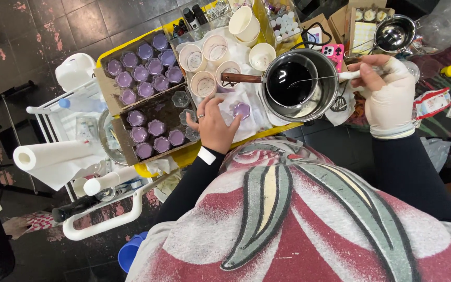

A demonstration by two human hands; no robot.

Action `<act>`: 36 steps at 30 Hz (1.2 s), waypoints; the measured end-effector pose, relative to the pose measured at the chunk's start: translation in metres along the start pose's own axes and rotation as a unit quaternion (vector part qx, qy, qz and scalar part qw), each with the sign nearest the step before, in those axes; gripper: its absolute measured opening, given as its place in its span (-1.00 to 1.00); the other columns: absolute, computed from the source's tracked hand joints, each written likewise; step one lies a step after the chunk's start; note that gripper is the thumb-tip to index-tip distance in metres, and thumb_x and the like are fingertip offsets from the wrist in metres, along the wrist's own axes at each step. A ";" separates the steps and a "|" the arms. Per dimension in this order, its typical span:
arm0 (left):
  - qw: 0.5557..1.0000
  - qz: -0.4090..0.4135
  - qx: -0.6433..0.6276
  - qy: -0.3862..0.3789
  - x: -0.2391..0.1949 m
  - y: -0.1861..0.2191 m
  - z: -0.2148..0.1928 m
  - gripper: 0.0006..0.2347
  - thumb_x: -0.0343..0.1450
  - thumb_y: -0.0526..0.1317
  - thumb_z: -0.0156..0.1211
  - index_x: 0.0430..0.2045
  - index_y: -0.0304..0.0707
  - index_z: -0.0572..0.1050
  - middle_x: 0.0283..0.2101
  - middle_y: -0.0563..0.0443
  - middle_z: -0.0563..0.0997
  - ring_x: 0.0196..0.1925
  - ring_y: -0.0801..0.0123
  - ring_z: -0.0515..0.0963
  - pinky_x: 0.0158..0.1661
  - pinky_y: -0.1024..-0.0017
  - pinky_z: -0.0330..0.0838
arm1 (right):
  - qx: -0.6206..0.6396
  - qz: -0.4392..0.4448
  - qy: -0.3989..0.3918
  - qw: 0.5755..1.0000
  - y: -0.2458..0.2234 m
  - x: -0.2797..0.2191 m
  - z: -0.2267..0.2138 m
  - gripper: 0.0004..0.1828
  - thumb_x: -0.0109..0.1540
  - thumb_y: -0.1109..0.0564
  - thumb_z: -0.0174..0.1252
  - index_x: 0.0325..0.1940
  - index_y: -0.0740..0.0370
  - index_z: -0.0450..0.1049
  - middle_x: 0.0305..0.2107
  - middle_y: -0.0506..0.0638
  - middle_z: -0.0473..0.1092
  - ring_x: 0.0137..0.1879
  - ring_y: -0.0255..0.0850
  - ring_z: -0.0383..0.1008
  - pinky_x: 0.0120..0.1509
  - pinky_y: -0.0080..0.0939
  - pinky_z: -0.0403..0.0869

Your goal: Preparing and pouring wax into small candle containers, including stirring and adjusting wicks.

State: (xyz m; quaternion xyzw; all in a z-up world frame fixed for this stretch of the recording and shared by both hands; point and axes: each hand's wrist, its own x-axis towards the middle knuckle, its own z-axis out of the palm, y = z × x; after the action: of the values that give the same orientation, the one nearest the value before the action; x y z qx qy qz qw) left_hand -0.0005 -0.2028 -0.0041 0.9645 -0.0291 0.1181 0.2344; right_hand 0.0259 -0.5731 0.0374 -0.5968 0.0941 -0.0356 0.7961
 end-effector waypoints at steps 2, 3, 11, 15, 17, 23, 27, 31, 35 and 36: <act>1.000 -0.006 -0.001 -0.002 -0.004 -0.003 0.003 -0.47 0.24 -0.01 0.50 0.00 -0.19 0.40 0.07 0.03 0.53 0.36 0.11 0.36 0.26 -0.37 -0.23 | 0.032 -0.002 -0.009 0.999 0.002 0.003 -0.003 -0.83 0.52 0.34 0.14 0.21 0.39 0.43 -0.08 0.19 0.53 -0.11 -0.22 0.53 0.10 -0.26 0.54; 1.000 -0.011 -0.003 -0.004 -0.006 -0.005 0.004 -0.47 0.25 0.00 0.49 0.01 -0.20 0.39 0.08 0.02 0.52 0.36 0.10 0.36 0.26 -0.36 -0.23 | 0.064 -0.003 -0.017 0.998 0.004 0.004 -0.005 -0.84 0.53 0.33 0.13 0.20 0.40 0.42 -0.08 0.20 0.53 -0.12 -0.22 0.54 0.11 -0.25 0.55; 1.000 -0.004 -0.014 -0.003 -0.010 -0.003 0.003 -0.49 0.27 -0.02 0.47 0.02 -0.19 0.40 0.07 0.03 0.54 0.36 0.10 0.36 0.27 -0.33 -0.22 | 0.065 -0.055 0.030 0.996 0.010 0.011 -0.014 -0.72 0.56 0.24 0.22 0.31 0.48 0.44 -0.12 0.21 0.52 -0.14 -0.19 0.53 -0.04 -0.30 0.52; 1.000 -0.002 -0.027 -0.007 -0.008 0.000 0.000 -0.52 0.29 -0.06 0.46 0.02 -0.19 0.41 0.05 0.02 0.55 0.37 0.09 0.36 0.30 -0.30 -0.22 | -0.030 -0.096 0.056 0.993 -0.006 0.003 0.001 -0.68 0.58 0.19 0.20 0.35 0.47 0.44 -0.19 0.16 0.53 -0.29 -0.28 0.48 -0.17 -0.37 0.49; 1.000 0.000 -0.030 -0.005 -0.008 0.001 -0.001 -0.52 0.29 -0.06 0.46 0.02 -0.20 0.41 0.05 0.03 0.56 0.36 0.09 0.36 0.30 -0.30 -0.23 | -0.068 -0.115 0.047 0.990 -0.011 -0.002 0.004 -0.70 0.59 0.21 0.16 0.36 0.47 0.43 -0.18 0.15 0.53 -0.28 -0.31 0.49 -0.17 -0.41 0.47; 0.999 0.014 -0.037 0.000 -0.008 -0.002 -0.010 -0.53 0.30 -0.06 0.46 0.02 -0.19 0.43 0.04 0.05 0.57 0.35 0.12 0.37 0.30 -0.27 -0.23 | -0.181 -0.137 0.061 0.972 -0.044 -0.019 0.033 -0.76 0.62 0.25 0.12 0.33 0.46 0.46 -0.19 0.09 0.53 -0.29 -0.40 0.45 -0.20 -0.48 0.42; 0.999 0.020 -0.034 0.009 -0.011 -0.007 -0.019 -0.54 0.31 -0.05 0.45 0.01 -0.20 0.43 0.05 0.05 0.56 0.35 0.12 0.37 0.30 -0.26 -0.25 | -0.196 -0.139 0.091 0.966 -0.059 -0.030 0.047 -0.77 0.59 0.24 0.14 0.30 0.42 0.49 -0.24 0.05 0.50 -0.34 -0.44 0.40 -0.24 -0.51 0.39; 0.999 -0.006 -0.052 0.011 -0.017 -0.022 -0.025 -0.55 0.31 -0.05 0.43 0.02 -0.17 0.44 0.02 0.11 0.58 0.34 0.15 0.39 0.31 -0.25 -0.24 | -0.258 -0.182 0.106 0.943 -0.059 -0.048 0.052 -0.76 0.66 0.18 0.13 0.29 0.46 0.48 -0.17 0.15 0.53 -0.28 -0.35 0.44 -0.19 -0.43 0.41; 0.996 -0.060 -0.041 0.048 -0.025 -0.055 -0.044 -0.61 0.35 -0.06 0.40 -0.01 -0.13 0.45 0.01 0.12 0.59 0.34 0.17 0.40 0.32 -0.25 -0.23 | -0.105 -0.200 -0.076 0.971 -0.067 -0.067 0.112 -0.57 0.60 -0.07 0.04 0.22 0.42 0.42 -0.04 0.21 0.51 -0.01 -0.11 0.60 0.05 -0.21 0.58; 0.995 -0.080 -0.033 0.057 -0.030 -0.066 -0.051 -0.64 0.36 -0.07 0.40 -0.03 -0.11 0.46 0.00 0.12 0.58 0.33 0.19 0.40 0.33 -0.25 -0.23 | -0.082 -0.188 -0.142 0.968 -0.069 -0.072 0.133 -0.52 0.57 -0.16 0.04 0.12 0.38 0.43 -0.02 0.21 0.49 0.07 -0.07 0.60 0.13 -0.12 0.61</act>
State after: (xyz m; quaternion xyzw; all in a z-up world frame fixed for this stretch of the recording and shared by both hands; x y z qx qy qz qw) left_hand -0.0329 -0.1212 0.0031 0.9472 0.0577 0.1527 0.2760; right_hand -0.0149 -0.4549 0.1468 -0.6658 -0.1310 -0.0915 0.7288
